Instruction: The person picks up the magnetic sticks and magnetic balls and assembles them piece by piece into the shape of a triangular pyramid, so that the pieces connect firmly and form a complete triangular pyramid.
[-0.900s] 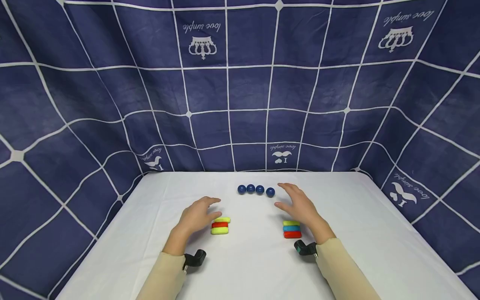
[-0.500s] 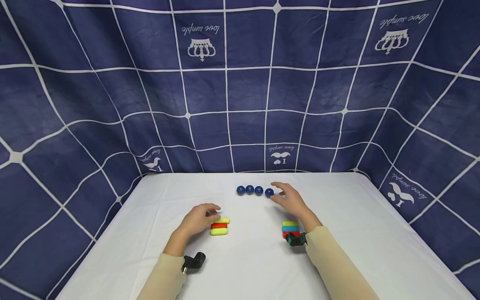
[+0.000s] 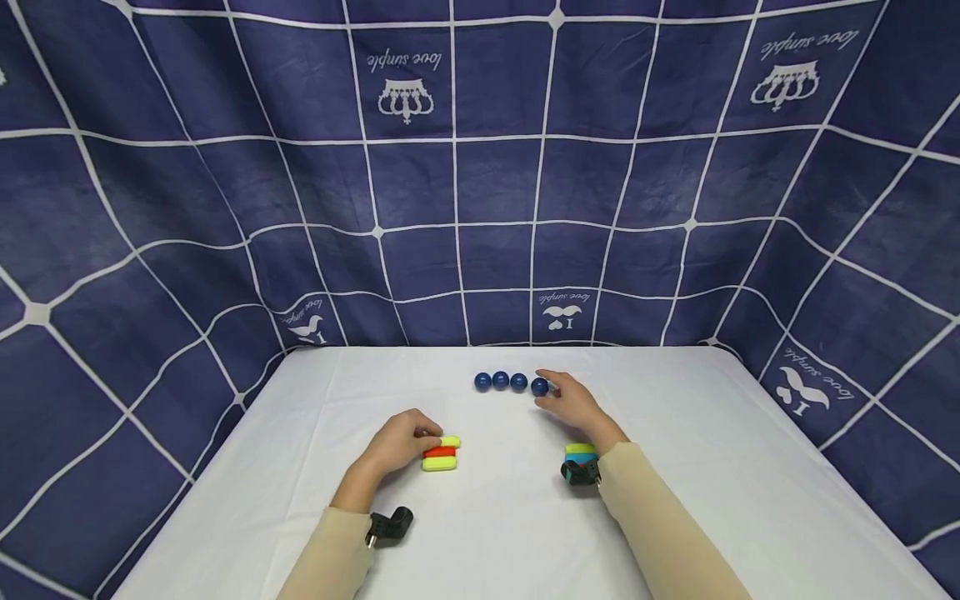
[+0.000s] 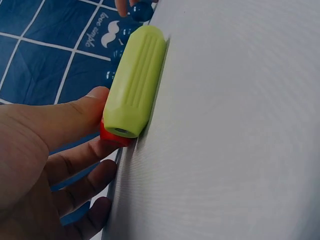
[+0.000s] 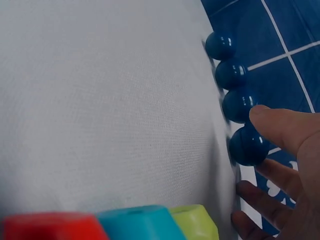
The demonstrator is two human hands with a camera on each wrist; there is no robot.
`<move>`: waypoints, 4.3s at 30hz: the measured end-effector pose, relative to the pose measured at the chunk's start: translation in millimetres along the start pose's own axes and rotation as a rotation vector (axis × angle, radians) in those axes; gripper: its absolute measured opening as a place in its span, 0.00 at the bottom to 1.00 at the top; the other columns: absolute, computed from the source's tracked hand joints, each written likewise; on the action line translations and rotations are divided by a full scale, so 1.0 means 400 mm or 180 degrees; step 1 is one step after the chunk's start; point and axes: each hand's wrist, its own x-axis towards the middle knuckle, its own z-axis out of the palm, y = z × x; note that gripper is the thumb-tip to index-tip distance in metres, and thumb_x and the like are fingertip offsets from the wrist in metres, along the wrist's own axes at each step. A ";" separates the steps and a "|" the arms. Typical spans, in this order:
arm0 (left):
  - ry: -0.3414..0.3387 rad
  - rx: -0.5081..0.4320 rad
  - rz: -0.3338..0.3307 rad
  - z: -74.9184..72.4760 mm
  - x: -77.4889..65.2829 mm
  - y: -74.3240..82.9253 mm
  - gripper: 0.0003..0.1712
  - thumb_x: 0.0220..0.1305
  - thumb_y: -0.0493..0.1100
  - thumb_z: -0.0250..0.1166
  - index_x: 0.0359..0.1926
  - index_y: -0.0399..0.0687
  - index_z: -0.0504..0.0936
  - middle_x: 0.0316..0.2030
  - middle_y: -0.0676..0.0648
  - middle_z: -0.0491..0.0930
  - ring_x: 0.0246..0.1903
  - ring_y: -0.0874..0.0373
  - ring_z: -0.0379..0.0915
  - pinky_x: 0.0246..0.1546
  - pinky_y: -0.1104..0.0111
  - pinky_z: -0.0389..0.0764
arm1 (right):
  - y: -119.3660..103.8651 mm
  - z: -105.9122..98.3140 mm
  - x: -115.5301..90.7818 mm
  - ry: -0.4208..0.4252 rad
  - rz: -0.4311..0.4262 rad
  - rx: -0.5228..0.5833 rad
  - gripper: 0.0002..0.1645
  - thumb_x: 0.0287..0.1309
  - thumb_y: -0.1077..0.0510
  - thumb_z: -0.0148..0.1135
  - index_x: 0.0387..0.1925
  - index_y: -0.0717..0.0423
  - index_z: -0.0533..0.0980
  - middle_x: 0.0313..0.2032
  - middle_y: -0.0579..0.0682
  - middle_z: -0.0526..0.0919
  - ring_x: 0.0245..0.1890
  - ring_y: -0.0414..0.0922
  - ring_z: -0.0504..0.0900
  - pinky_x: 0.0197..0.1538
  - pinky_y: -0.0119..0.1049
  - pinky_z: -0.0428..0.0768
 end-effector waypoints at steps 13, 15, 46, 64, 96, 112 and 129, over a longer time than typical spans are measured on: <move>0.0041 0.0069 0.0011 0.002 0.013 0.002 0.03 0.61 0.42 0.71 0.35 0.51 0.90 0.32 0.54 0.80 0.32 0.61 0.70 0.37 0.67 0.73 | 0.003 0.007 0.001 0.0086 0.0043 -0.0144 0.27 0.61 0.60 0.66 0.62 0.50 0.75 0.60 0.56 0.81 0.53 0.54 0.81 0.58 0.53 0.77; 0.0047 0.0072 0.0011 0.003 0.013 0.001 0.02 0.61 0.42 0.71 0.34 0.51 0.90 0.32 0.55 0.80 0.32 0.61 0.71 0.37 0.66 0.73 | 0.004 0.009 -0.001 0.0114 0.0020 -0.0198 0.25 0.61 0.61 0.66 0.60 0.50 0.76 0.56 0.55 0.83 0.49 0.52 0.81 0.56 0.52 0.77; 0.0233 -0.0588 -0.0030 0.037 0.067 0.054 0.05 0.64 0.42 0.69 0.40 0.50 0.87 0.35 0.50 0.85 0.33 0.59 0.75 0.35 0.68 0.77 | -0.044 0.036 -0.061 0.0163 -0.0253 -0.0045 0.20 0.55 0.57 0.73 0.51 0.48 0.83 0.41 0.50 0.83 0.37 0.43 0.77 0.46 0.40 0.78; 0.0279 -0.0892 0.0114 0.107 0.105 0.108 0.07 0.65 0.42 0.68 0.42 0.46 0.87 0.38 0.46 0.87 0.33 0.61 0.79 0.33 0.70 0.79 | -0.082 0.061 -0.076 0.0210 -0.0264 0.0235 0.21 0.57 0.58 0.72 0.53 0.48 0.82 0.46 0.48 0.85 0.39 0.42 0.80 0.45 0.39 0.80; 0.0486 -0.0235 0.0190 0.131 0.086 0.097 0.08 0.55 0.45 0.76 0.38 0.53 0.90 0.31 0.55 0.83 0.30 0.65 0.72 0.33 0.71 0.73 | -0.071 0.042 -0.090 0.0182 -0.0452 0.0200 0.21 0.60 0.61 0.69 0.55 0.52 0.80 0.47 0.51 0.87 0.42 0.45 0.84 0.48 0.43 0.82; 0.0523 -0.0142 0.0128 0.135 0.081 0.096 0.09 0.56 0.48 0.75 0.39 0.55 0.89 0.30 0.56 0.83 0.30 0.64 0.72 0.34 0.69 0.74 | 0.029 -0.105 -0.132 -0.0818 -0.0208 0.0112 0.10 0.59 0.59 0.69 0.43 0.52 0.84 0.36 0.45 0.84 0.38 0.43 0.76 0.45 0.38 0.76; 0.0502 -0.0115 0.0157 0.133 0.078 0.100 0.11 0.57 0.49 0.75 0.41 0.59 0.87 0.31 0.55 0.84 0.30 0.64 0.74 0.33 0.68 0.73 | 0.065 -0.124 -0.148 -0.1170 -0.0244 0.0168 0.05 0.57 0.58 0.70 0.36 0.53 0.87 0.33 0.46 0.86 0.35 0.41 0.76 0.44 0.36 0.76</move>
